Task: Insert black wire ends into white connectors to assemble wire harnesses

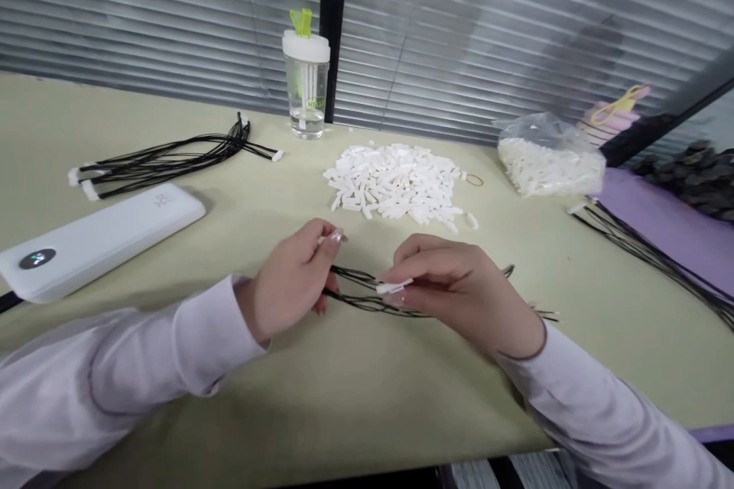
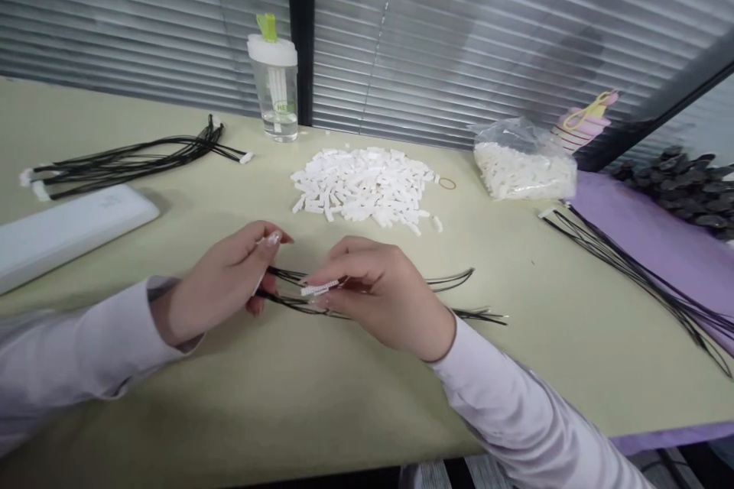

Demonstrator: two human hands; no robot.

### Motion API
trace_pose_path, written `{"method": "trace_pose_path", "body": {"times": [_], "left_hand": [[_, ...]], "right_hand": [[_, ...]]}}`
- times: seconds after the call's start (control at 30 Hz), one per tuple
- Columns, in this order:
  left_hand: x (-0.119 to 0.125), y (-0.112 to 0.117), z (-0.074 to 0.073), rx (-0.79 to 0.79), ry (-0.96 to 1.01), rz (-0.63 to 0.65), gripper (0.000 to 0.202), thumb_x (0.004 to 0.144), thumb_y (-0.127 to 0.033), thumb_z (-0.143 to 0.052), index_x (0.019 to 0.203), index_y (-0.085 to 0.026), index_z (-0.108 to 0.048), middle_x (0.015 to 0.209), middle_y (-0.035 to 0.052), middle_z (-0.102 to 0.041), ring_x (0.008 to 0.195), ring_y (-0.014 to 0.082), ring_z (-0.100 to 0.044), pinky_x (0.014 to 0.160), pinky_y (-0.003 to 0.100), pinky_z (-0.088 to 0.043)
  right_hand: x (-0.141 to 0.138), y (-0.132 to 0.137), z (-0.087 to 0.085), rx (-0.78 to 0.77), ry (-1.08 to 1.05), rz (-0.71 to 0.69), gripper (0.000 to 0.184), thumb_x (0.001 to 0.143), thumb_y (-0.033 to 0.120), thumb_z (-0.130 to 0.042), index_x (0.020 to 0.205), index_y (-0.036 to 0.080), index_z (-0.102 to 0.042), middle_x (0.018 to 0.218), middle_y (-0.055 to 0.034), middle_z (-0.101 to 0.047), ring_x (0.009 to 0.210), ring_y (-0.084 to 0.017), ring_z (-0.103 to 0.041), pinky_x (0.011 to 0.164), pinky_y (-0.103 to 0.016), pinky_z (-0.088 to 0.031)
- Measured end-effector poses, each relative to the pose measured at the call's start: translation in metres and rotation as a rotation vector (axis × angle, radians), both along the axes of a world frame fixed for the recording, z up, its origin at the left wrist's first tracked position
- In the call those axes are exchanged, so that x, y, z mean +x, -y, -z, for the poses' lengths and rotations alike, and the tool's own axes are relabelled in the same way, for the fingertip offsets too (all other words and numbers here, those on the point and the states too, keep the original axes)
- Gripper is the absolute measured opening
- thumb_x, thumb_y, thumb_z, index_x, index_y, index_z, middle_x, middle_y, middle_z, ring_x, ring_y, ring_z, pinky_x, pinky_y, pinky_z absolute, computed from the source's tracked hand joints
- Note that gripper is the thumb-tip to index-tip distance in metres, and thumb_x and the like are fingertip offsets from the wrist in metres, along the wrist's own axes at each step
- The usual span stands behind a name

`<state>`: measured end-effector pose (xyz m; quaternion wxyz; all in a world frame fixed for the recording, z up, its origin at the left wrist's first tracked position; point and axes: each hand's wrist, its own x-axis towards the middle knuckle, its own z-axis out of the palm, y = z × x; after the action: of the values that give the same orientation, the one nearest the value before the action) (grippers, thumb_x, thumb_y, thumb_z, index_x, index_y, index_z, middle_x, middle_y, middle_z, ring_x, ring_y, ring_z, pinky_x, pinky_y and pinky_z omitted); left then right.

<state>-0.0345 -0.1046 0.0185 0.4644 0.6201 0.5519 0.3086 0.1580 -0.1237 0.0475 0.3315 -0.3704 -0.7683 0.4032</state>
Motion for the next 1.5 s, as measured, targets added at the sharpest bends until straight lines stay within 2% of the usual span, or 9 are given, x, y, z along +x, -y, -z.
{"method": "trace_pose_path", "body": {"times": [0.2,0.47,0.57,0.8,1.03,1.2,1.33,1.4,1.5], "left_hand": [[0.007,0.019,0.007,-0.083,0.143,0.029,0.036,0.082,-0.054,-0.032,0.087,-0.021,-0.046,0.056,-0.0026,-0.046,0.052,0.0149,-0.058,0.033,0.020,-0.044],[0.006,0.020,0.010,-0.096,0.217,-0.004,0.040,0.082,-0.055,-0.030,0.079,-0.018,-0.046,0.068,0.0001,-0.048,0.047,0.0107,-0.054,0.029,0.018,-0.042],[0.007,0.020,0.009,-0.092,0.234,-0.013,0.042,0.081,-0.056,-0.030,0.079,-0.018,-0.046,0.066,-0.0003,-0.046,0.048,0.0106,-0.054,0.029,0.018,-0.043],[0.008,0.021,0.006,-0.094,0.198,0.010,0.040,0.081,-0.053,-0.033,0.075,-0.017,-0.047,0.064,-0.0007,-0.045,0.046,0.0103,-0.054,0.025,0.016,-0.040],[0.004,0.022,0.010,-0.056,0.229,0.046,0.040,0.082,-0.054,-0.032,0.077,-0.017,-0.046,0.060,-0.0020,-0.042,0.046,0.0102,-0.054,0.027,0.015,-0.041],[0.003,0.021,0.008,-0.073,0.165,0.034,0.038,0.081,-0.052,-0.036,0.071,-0.017,-0.045,0.054,-0.0024,-0.046,0.039,0.0086,-0.050,0.025,0.014,-0.037],[0.002,0.022,0.008,-0.061,0.128,0.009,0.036,0.081,-0.051,-0.037,0.071,-0.018,-0.046,0.051,-0.0024,-0.047,0.037,0.0091,-0.049,0.025,0.015,-0.035],[0.002,0.023,0.009,-0.042,0.139,0.001,0.037,0.082,-0.051,-0.036,0.069,-0.018,-0.045,0.050,-0.0024,-0.047,0.038,0.0092,-0.049,0.026,0.015,-0.036],[0.001,0.025,0.009,-0.013,0.153,0.019,0.037,0.083,-0.052,-0.033,0.069,-0.018,-0.043,0.048,-0.0032,-0.046,0.035,0.0077,-0.046,0.027,0.014,-0.036]], "right_hand": [[-0.007,-0.020,-0.008,-0.004,0.111,-0.093,0.016,0.076,0.015,-0.054,0.088,0.016,-0.065,0.081,-0.0033,-0.057,0.068,-0.008,-0.057,0.065,-0.024,-0.049],[-0.034,-0.036,0.000,-0.266,0.018,-0.085,0.014,0.068,0.016,-0.062,0.076,0.012,-0.050,0.062,0.0010,-0.056,0.056,-0.008,-0.055,0.054,-0.021,-0.049],[-0.038,-0.035,0.002,-0.309,-0.028,-0.080,0.012,0.068,0.018,-0.062,0.070,0.011,-0.052,0.059,0.0002,-0.056,0.052,-0.008,-0.054,0.052,-0.021,-0.048],[-0.033,-0.030,0.005,-0.077,0.006,0.011,0.007,0.070,0.019,-0.061,0.069,0.012,-0.063,0.064,-0.0010,-0.061,0.058,-0.008,-0.056,0.055,-0.019,-0.046],[-0.035,-0.025,0.006,0.016,-0.024,0.035,0.007,0.070,0.018,-0.062,0.068,0.012,-0.062,0.064,0.0002,-0.060,0.058,-0.007,-0.055,0.055,-0.017,-0.044],[-0.033,-0.024,0.009,0.219,0.036,0.021,0.011,0.073,0.022,-0.061,0.074,0.013,-0.066,0.067,-0.0020,-0.057,0.062,-0.007,-0.051,0.059,-0.020,-0.041],[-0.025,-0.022,0.009,0.081,-0.021,0.049,0.016,0.076,0.023,-0.056,0.083,0.010,-0.062,0.069,-0.0023,-0.054,0.058,-0.006,-0.046,0.054,-0.019,-0.039],[-0.020,-0.019,0.007,-0.024,0.022,0.068,0.014,0.077,0.022,-0.053,0.075,0.009,-0.058,0.063,-0.0003,-0.052,0.055,-0.005,-0.043,0.051,-0.017,-0.037],[-0.017,-0.013,0.007,-0.119,0.189,-0.044,0.019,0.078,0.024,-0.051,0.066,0.009,-0.056,0.054,0.0030,-0.046,0.050,-0.003,-0.036,0.046,-0.015,-0.031]]}}
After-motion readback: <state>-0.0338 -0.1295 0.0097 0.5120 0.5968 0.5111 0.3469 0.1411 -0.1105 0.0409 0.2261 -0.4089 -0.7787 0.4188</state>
